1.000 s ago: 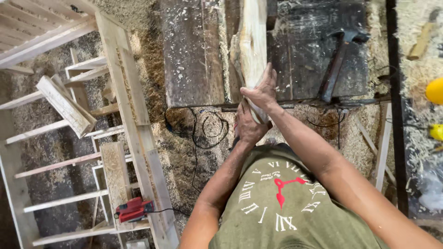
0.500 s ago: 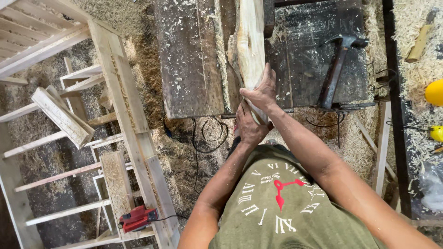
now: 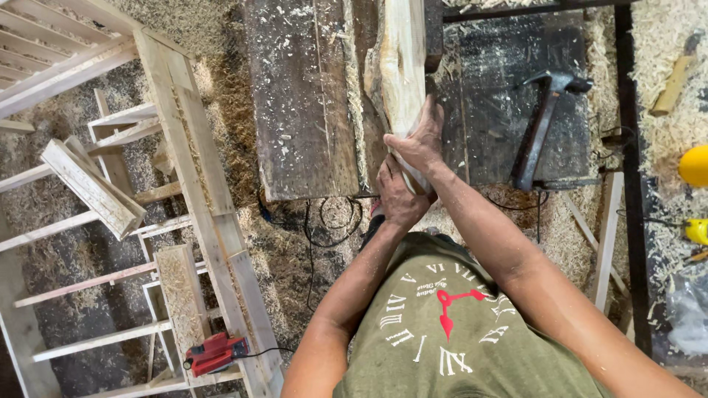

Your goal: The person handles a rough wooden plank on a workbench, measures it with a tape measure, and uses an adjustable wrench to turn a fastener on the woodworking machine. They reposition the plank, pick up a hammer, and move pieces of lumber around the bench and floor.

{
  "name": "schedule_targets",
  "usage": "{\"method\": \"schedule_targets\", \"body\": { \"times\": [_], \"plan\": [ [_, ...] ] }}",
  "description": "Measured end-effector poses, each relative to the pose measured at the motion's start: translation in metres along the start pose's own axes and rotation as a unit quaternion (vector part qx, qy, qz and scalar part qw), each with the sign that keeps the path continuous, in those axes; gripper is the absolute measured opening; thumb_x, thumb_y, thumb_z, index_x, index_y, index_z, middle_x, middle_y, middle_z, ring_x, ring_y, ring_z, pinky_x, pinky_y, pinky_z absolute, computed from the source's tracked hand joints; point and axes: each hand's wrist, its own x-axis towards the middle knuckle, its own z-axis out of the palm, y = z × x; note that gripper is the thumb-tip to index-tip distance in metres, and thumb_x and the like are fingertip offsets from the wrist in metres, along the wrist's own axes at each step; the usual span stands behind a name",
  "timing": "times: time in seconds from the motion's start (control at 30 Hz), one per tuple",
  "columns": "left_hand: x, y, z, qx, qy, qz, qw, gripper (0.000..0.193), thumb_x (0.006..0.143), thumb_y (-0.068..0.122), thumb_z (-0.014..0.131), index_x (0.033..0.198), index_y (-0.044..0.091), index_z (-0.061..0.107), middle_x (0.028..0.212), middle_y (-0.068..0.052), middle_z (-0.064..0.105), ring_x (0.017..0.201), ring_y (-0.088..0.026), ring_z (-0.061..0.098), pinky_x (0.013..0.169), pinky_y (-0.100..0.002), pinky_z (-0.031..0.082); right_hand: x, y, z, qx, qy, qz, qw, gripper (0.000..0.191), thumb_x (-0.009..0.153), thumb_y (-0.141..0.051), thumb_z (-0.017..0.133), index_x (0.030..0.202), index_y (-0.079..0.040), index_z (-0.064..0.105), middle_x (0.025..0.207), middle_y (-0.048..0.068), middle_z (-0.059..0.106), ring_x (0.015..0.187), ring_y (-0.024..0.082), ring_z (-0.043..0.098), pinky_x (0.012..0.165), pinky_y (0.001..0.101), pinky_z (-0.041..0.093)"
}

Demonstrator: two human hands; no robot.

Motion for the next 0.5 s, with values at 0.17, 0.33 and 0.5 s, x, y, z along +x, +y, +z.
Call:
{"method": "schedule_targets", "body": {
  "times": [0.17, 0.33, 0.5],
  "plan": [
    [0.014, 0.001, -0.001, -0.024, 0.026, 0.015, 0.999, 0.127, 0.070, 0.053, 0.089, 0.154, -0.011, 0.019, 0.145, -0.032, 0.037, 0.134, -0.045, 0.041, 0.113, -0.052, 0.037, 0.017, 0.000, 0.000, -0.014, 0.006, 0.000, 1.000, 0.137, 0.067, -0.038, 0.095, 0.162, 0.006, 0.007, 0.163, 0.035, 0.016, 0.155, 0.048, 0.013, 0.129, 0.0503, 0.018],
    [0.027, 0.001, -0.004, -0.047, 0.064, 0.048, 0.996, 0.125, 0.066, 0.051, 0.091, 0.152, -0.013, 0.027, 0.143, -0.031, 0.042, 0.133, -0.045, 0.044, 0.112, -0.051, 0.040, 0.032, 0.003, 0.002, -0.015, 0.033, -0.033, 0.999, 0.146, 0.065, -0.040, 0.097, 0.162, 0.006, -0.001, 0.168, 0.032, 0.006, 0.159, 0.044, 0.005, 0.132, 0.0466, 0.011],
    [0.043, -0.004, -0.007, -0.032, 0.047, 0.064, 0.996, 0.124, 0.062, 0.047, 0.093, 0.150, -0.012, 0.029, 0.138, -0.030, 0.048, 0.129, -0.044, 0.047, 0.110, -0.051, 0.041, 0.046, 0.002, 0.002, -0.030, 0.064, -0.075, 0.995, 0.155, 0.065, -0.043, 0.101, 0.162, 0.004, -0.010, 0.169, 0.034, -0.009, 0.160, 0.044, -0.007, 0.133, 0.0456, 0.006]
  ]
}}
